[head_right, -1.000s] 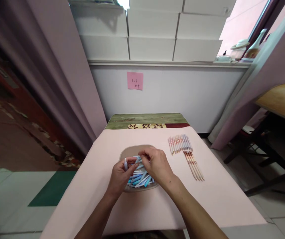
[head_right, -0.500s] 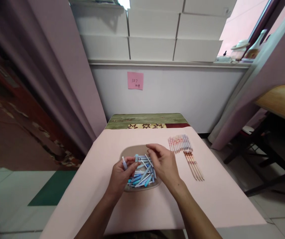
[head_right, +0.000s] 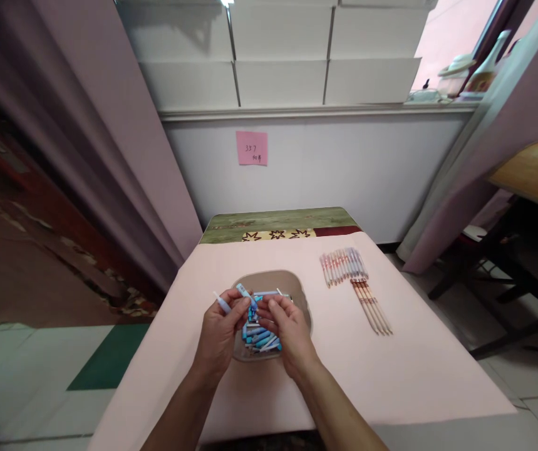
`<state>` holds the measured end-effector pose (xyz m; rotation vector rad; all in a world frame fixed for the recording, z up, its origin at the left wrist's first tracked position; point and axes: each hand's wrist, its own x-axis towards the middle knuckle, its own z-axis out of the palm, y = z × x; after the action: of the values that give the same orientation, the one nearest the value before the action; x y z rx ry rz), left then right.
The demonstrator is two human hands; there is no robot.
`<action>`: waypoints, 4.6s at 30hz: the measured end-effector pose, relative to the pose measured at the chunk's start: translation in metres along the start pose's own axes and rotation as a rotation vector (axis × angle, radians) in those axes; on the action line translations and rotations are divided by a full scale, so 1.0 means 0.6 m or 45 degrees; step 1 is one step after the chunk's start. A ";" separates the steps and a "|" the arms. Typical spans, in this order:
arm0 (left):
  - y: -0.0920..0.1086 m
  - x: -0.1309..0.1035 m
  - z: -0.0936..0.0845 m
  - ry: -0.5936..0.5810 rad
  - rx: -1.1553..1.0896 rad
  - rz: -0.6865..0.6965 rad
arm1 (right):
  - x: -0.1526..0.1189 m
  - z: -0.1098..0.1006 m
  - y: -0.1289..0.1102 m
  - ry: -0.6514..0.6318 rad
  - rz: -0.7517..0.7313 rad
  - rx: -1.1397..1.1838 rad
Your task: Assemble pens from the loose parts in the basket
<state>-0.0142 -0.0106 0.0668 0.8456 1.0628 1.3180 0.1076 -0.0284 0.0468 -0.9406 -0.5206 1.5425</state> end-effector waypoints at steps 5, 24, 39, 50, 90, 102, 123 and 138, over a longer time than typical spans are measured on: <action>-0.002 -0.001 0.003 0.037 0.045 0.003 | -0.006 0.010 0.017 -0.162 0.085 0.195; -0.012 -0.013 -0.007 -0.195 0.240 0.033 | -0.002 -0.007 0.008 0.063 -0.082 0.330; -0.005 -0.012 -0.024 -0.303 0.698 0.291 | 0.006 -0.036 -0.037 0.080 -0.229 0.154; -0.001 -0.015 -0.018 -0.341 0.799 0.429 | -0.001 -0.044 -0.039 0.081 -0.379 -0.209; 0.012 -0.017 -0.023 -0.413 1.248 0.770 | -0.020 -0.050 -0.058 -0.046 -0.365 -0.524; 0.018 -0.018 -0.026 -0.502 1.486 0.860 | -0.013 -0.075 -0.059 -0.154 -0.393 -0.959; 0.017 -0.026 -0.019 -0.526 1.605 0.708 | -0.008 -0.069 -0.050 -0.139 -0.346 -1.033; -0.014 -0.041 0.015 -0.581 0.447 -0.128 | -0.009 -0.051 -0.039 -0.313 -0.440 -0.539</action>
<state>-0.0017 -0.0350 0.0648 1.2669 0.9635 0.8064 0.1461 -0.0343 0.0487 -0.9186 -1.1573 1.2583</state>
